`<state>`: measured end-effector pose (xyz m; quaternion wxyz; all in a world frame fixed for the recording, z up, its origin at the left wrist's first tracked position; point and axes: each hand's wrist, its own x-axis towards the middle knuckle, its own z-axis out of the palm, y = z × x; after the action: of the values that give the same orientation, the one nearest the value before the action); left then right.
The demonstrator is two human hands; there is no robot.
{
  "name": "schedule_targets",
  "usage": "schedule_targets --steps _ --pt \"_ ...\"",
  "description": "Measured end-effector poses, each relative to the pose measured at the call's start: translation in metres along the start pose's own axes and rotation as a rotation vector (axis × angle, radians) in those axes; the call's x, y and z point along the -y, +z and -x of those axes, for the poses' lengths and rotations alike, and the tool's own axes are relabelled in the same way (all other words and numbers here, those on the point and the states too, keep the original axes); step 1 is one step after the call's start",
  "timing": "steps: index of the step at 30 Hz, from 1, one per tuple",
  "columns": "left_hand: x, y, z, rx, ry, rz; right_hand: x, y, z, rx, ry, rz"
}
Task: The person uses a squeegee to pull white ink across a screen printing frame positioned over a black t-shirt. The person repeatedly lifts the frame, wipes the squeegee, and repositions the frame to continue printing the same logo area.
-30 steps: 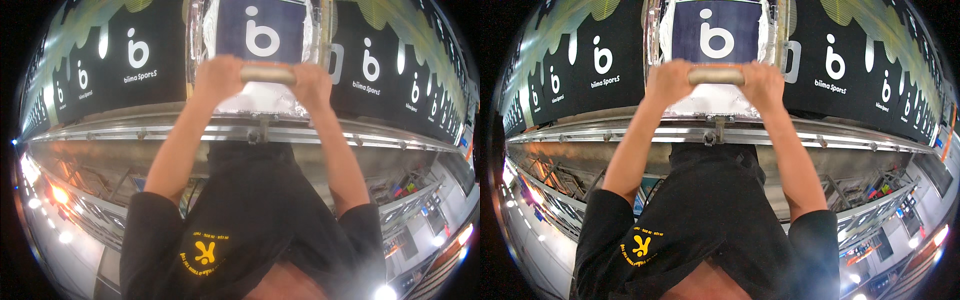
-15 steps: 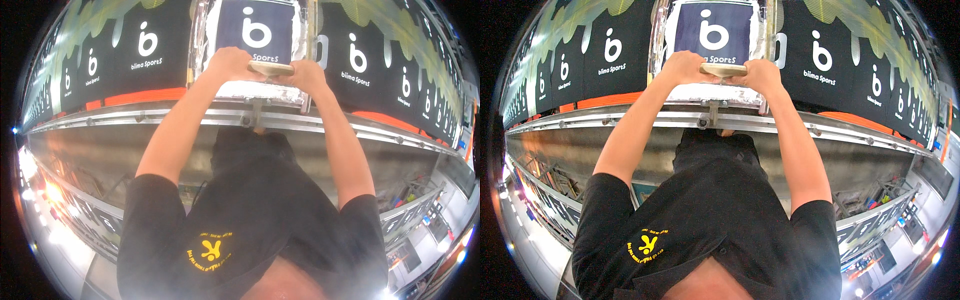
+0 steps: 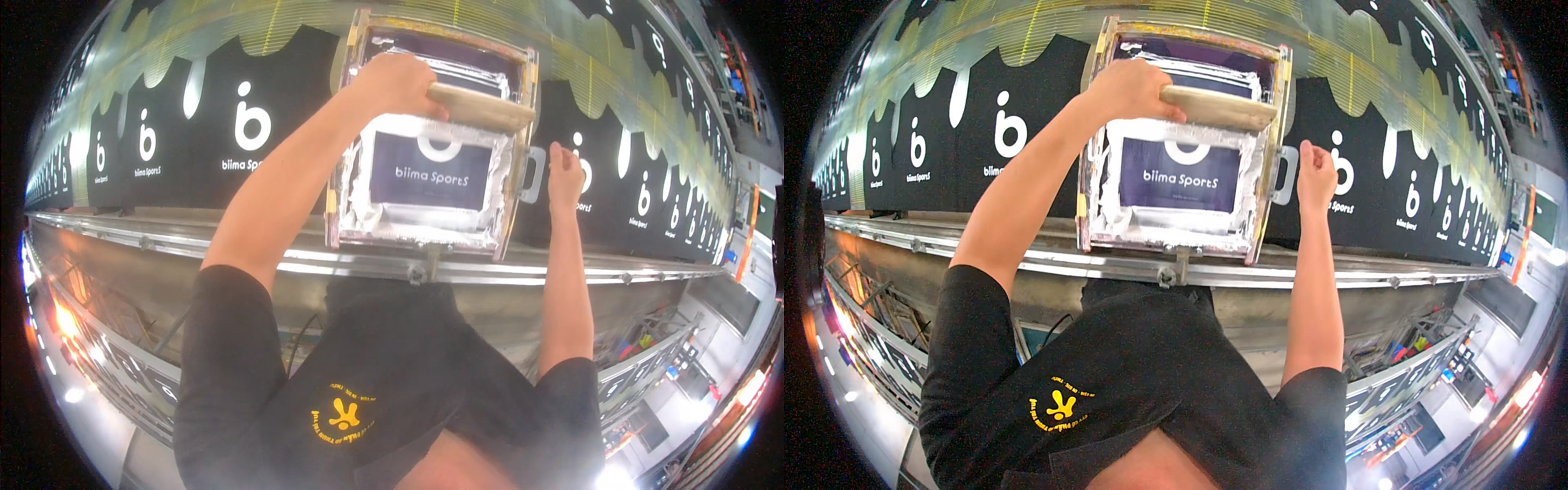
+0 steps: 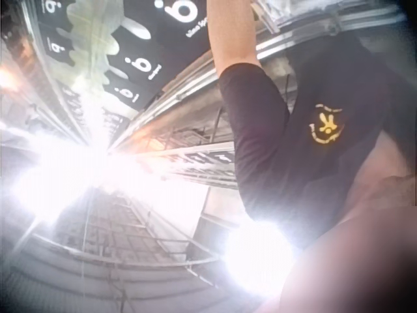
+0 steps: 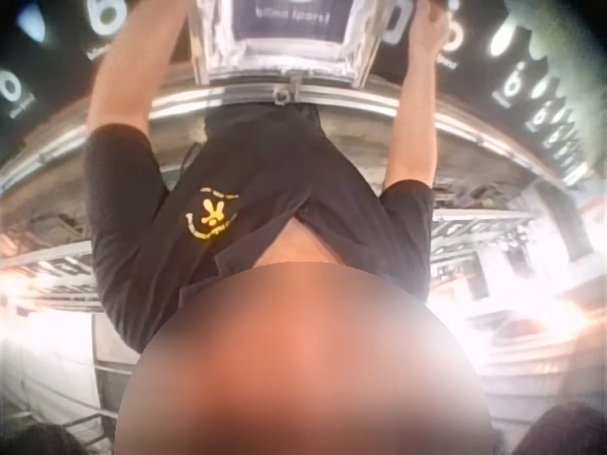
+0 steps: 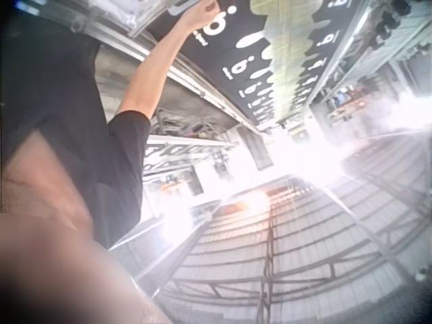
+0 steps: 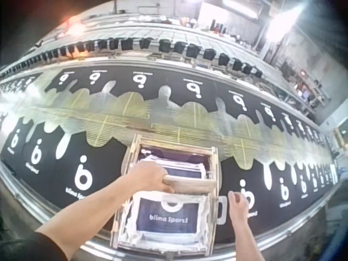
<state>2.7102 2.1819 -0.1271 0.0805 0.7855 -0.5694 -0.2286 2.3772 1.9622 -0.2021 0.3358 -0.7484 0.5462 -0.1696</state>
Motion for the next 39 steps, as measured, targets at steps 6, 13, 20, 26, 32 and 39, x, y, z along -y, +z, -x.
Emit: schedule_targets --steps 6,13,20,26,32,39 --pt "0.031 -0.011 -0.048 -0.151 0.012 -0.055 -0.002 0.031 0.005 0.204 0.201 -0.326" --pt "0.043 0.006 -0.052 -0.163 0.007 0.033 0.058 0.002 0.016 0.247 0.29 -0.382" --pt "0.019 0.033 0.017 -0.286 0.006 0.081 0.078 -0.013 0.019 0.167 0.172 -0.422" --pt "-0.046 0.176 0.165 -0.407 0.056 -0.047 0.096 -0.014 0.023 0.184 0.175 -0.429" --pt "-0.068 0.159 0.229 -0.502 0.112 0.153 0.115 -0.006 0.038 0.041 0.013 -0.467" --pt "0.049 0.112 0.302 -0.302 -0.006 0.116 0.132 0.137 0.095 0.043 -0.087 -0.578"
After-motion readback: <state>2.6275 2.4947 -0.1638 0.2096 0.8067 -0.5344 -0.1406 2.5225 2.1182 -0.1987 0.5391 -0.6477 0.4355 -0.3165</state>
